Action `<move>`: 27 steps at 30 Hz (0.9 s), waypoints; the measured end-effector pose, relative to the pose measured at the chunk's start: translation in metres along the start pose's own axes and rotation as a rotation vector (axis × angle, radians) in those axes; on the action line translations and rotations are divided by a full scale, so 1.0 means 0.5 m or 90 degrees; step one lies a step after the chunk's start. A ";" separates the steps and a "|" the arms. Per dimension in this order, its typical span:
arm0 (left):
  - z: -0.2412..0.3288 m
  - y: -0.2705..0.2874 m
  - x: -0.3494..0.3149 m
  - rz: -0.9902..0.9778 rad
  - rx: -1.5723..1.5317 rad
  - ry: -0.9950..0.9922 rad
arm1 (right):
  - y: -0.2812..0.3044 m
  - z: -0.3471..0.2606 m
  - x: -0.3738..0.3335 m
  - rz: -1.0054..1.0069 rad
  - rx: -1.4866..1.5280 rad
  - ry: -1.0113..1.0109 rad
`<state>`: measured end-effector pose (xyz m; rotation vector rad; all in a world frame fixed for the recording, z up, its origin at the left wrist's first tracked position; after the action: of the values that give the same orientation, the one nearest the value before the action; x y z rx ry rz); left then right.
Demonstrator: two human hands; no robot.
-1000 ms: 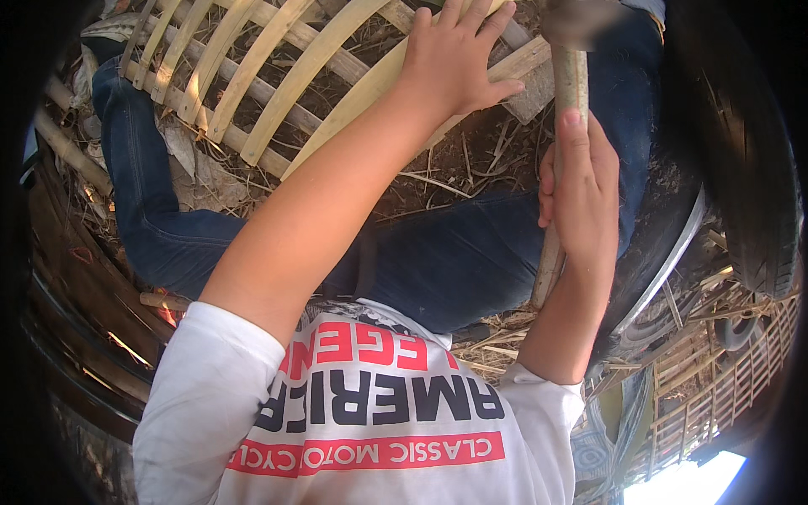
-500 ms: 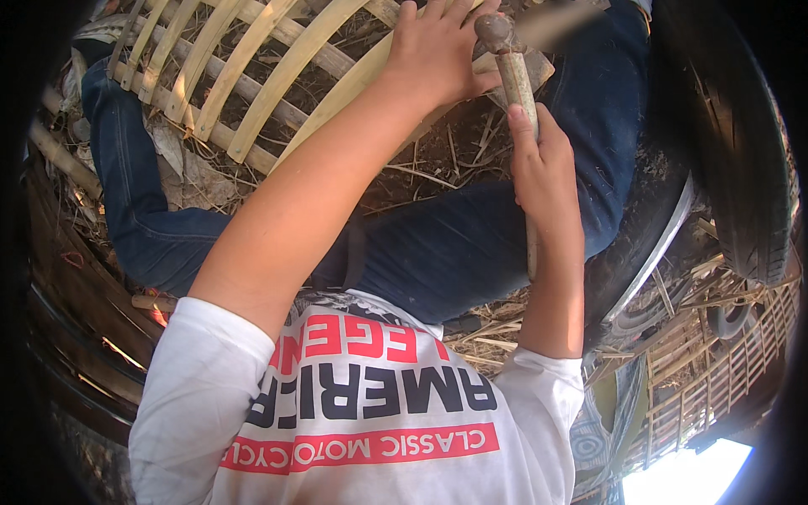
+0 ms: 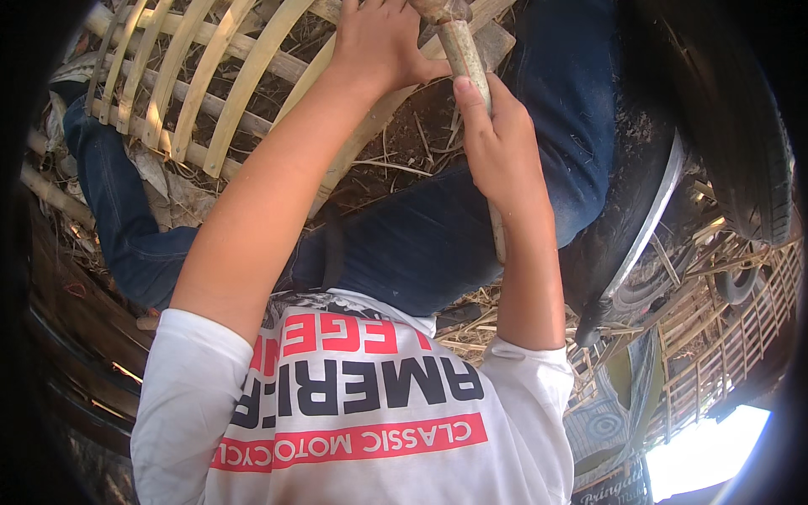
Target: The person builds a bamboo structure by placing thin wooden strips onto a frame and driving nails into them using a hammer.
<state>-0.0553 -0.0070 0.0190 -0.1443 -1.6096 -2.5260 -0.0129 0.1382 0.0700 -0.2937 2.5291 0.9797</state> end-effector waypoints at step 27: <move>0.014 0.002 0.002 -0.184 0.026 0.041 | -0.018 0.064 0.000 -0.005 0.272 -0.181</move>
<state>-0.0561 -0.0014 0.0231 0.1859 -1.7691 -2.6685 -0.0001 0.1535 0.0432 -0.0319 2.3908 0.4201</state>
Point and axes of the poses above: each hand's wrist, its own x-axis towards the middle knuckle, its own y-axis out of the back of the hand, z = x × y, the point moved 9 cm from there along x, towards the middle knuckle, and after that the axes turned 9 degrees about z, right-handed, at the moved point
